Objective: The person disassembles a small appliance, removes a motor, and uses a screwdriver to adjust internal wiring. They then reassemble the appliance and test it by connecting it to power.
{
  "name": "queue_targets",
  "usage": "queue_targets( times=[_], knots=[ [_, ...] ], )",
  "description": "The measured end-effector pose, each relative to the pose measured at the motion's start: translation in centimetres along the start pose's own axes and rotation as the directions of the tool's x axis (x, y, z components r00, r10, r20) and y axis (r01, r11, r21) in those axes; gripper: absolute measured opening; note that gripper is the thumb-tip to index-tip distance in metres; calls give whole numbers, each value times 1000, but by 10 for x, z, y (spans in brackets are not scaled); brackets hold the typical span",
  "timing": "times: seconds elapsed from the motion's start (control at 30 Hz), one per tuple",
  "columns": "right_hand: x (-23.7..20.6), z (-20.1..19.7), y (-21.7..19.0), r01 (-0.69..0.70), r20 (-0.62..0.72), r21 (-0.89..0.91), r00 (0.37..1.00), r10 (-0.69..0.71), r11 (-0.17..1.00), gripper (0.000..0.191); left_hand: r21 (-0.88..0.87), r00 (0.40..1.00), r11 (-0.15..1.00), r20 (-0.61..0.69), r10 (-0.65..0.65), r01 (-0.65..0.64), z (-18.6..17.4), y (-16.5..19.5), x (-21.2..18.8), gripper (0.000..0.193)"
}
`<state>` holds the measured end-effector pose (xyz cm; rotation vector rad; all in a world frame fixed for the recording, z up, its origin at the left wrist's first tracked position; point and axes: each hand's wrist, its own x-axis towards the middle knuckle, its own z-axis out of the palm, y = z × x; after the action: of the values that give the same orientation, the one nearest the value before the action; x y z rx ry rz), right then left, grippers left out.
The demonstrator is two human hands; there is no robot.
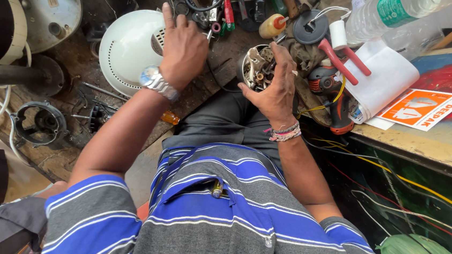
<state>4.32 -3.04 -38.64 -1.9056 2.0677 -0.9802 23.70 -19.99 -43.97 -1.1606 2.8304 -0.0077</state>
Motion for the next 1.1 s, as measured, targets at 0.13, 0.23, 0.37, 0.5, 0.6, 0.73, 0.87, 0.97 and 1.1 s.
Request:
queue_targets(
  times=[0.13, 0.23, 0.37, 0.5, 0.6, 0.73, 0.87, 0.97, 1.1],
  knots=[
    [3, 3, 2, 48, -11, 44, 999, -48, 998, 110, 35, 995, 999, -99, 10, -7, -1, 15, 11, 20],
    [3, 5, 3, 31, -3, 46, 1000, -31, 998, 109, 14, 999, 1000, 39, -28, 28, -3, 19, 18, 22],
    [6, 12, 7, 7, -2, 46, 1000, -7, 999, 109, 8, 985, 996, 147, -91, 90, -2, 19, 28, 21],
    [12, 25, 11, 20, -16, 34, 1000, -19, 999, 110, -9, 993, 995, 61, -98, 99, 0, 17, 31, 16],
    [14, 34, 14, 72, -14, -15, 997, -72, 997, 110, -77, 996, 994, -27, -85, 82, -2, 12, 31, 16],
    [16, 43, 14, 99, -26, -47, 995, -100, 994, 111, -398, 997, 914, -9, -83, 73, -24, 0, 50, 16],
    [19, 47, 12, 115, -16, -63, 993, -116, 991, 108, -648, 944, 701, -308, 116, -298, -65, 15, 106, 20],
    [20, 48, 11, 107, -13, -61, 994, -108, 992, 107, -654, 930, 664, -293, 220, -363, -98, 49, 157, 18],
    [18, 53, 13, 111, -26, -55, 993, -113, 992, 109, -575, 927, 728, -268, 262, -373, -107, 60, 174, 12]
  ],
)
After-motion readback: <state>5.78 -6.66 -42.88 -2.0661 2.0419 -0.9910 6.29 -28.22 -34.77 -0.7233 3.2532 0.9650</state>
